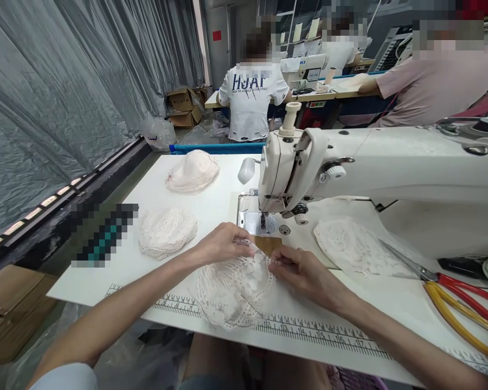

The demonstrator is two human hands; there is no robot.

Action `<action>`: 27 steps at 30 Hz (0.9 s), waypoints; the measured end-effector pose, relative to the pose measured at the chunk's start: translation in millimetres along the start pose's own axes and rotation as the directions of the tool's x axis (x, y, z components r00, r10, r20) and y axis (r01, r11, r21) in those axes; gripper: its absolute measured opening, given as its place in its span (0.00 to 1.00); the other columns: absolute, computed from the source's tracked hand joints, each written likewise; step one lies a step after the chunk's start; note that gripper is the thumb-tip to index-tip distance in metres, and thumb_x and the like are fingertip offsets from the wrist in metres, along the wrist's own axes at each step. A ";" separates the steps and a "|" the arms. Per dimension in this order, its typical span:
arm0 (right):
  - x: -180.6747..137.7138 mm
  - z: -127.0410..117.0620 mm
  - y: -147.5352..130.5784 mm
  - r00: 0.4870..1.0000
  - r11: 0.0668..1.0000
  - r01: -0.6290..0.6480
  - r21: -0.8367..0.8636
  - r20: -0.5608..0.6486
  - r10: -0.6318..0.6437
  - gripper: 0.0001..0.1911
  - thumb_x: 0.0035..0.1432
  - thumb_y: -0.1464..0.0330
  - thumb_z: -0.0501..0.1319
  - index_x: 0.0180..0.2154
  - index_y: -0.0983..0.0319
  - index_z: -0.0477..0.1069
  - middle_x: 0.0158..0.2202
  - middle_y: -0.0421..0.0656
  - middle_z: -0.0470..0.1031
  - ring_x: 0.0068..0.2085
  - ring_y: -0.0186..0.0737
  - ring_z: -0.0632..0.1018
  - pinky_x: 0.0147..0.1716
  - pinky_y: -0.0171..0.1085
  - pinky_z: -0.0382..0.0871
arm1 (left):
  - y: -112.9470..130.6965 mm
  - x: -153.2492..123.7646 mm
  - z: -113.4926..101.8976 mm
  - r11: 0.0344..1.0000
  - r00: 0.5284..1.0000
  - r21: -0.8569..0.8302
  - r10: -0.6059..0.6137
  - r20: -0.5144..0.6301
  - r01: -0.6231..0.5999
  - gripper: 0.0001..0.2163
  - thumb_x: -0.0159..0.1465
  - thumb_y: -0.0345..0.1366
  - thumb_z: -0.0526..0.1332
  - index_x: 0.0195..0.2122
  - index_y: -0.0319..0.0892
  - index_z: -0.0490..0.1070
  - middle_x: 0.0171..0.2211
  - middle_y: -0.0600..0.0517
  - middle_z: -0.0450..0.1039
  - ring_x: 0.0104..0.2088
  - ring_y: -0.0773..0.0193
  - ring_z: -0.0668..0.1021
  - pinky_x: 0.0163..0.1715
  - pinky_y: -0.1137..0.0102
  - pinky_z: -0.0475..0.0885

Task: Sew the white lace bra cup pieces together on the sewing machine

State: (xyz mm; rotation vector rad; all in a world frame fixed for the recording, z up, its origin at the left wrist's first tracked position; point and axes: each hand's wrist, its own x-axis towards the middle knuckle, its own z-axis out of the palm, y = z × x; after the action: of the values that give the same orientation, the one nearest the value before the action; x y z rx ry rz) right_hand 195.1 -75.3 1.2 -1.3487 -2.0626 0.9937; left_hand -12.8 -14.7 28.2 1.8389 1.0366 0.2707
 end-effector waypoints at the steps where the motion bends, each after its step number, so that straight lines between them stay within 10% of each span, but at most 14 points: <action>1: 0.7 -2.7 0.9 1.000 1.000 -0.001 -0.019 0.005 0.001 0.07 0.60 0.66 0.54 0.30 0.60 0.63 0.18 0.33 0.60 0.20 0.32 0.61 0.20 0.32 0.53 | 0.6 2.9 -1.0 1.000 1.000 0.013 -0.013 0.005 0.013 0.13 0.56 0.44 0.63 0.33 0.39 0.76 0.28 0.52 0.74 0.28 0.66 0.73 0.27 0.73 0.64; 7: 3.8 -20.6 17.6 0.952 0.902 0.211 -0.377 -0.129 -0.277 0.10 0.64 0.71 0.48 0.43 0.62 0.66 0.33 0.44 0.73 0.28 0.37 0.72 0.27 0.36 0.65 | 6.1 20.9 -7.8 0.988 0.999 0.149 -0.049 -0.004 0.049 0.12 0.56 0.42 0.63 0.31 0.37 0.76 0.24 0.52 0.73 0.24 0.67 0.70 0.23 0.74 0.59; 12: 6.5 -18.9 29.9 0.843 0.696 0.456 -0.555 0.019 -0.537 0.20 0.63 0.79 0.46 0.51 0.60 0.66 0.49 0.49 0.71 0.44 0.43 0.73 0.37 0.40 0.68 | 11.5 32.0 -14.0 0.958 0.999 0.283 -0.049 0.024 0.040 0.10 0.55 0.40 0.63 0.30 0.38 0.76 0.25 0.52 0.73 0.27 0.66 0.72 0.25 0.74 0.60; 21: 11.6 -0.5 23.4 0.831 0.647 0.424 -0.634 -0.013 -0.557 0.20 0.60 0.81 0.46 0.48 0.66 0.69 0.45 0.51 0.74 0.40 0.45 0.73 0.32 0.41 0.67 | 21.2 78.2 -35.2 0.731 0.988 0.671 -0.029 -0.151 0.125 0.03 0.51 0.31 0.66 0.27 0.39 0.73 0.27 0.52 0.72 0.29 0.63 0.73 0.28 0.71 0.64; 25: 11.7 1.9 22.2 0.833 0.663 0.418 -0.620 -0.029 -0.553 0.19 0.61 0.80 0.45 0.47 0.66 0.70 0.45 0.52 0.74 0.41 0.47 0.72 0.32 0.43 0.67 | 18.7 57.2 -10.1 0.702 0.939 0.691 0.094 -0.332 0.174 0.10 0.64 0.28 0.50 0.35 0.37 0.72 0.32 0.46 0.72 0.34 0.59 0.73 0.35 0.64 0.65; 27: 11.7 2.4 23.0 0.827 0.663 0.422 -0.618 -0.037 -0.560 0.18 0.62 0.79 0.45 0.47 0.65 0.70 0.45 0.52 0.74 0.40 0.47 0.73 0.31 0.43 0.68 | 13.4 39.3 9.5 0.700 0.933 0.714 0.258 -0.250 -0.002 0.11 0.65 0.28 0.50 0.36 0.38 0.73 0.33 0.48 0.72 0.35 0.61 0.73 0.37 0.64 0.66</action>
State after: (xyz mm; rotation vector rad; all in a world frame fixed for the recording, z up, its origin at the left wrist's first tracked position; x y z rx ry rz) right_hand 201.8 -59.6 -18.3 -0.9705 -2.4532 -0.0651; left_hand 23.9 6.5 24.8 2.6477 1.3698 0.3012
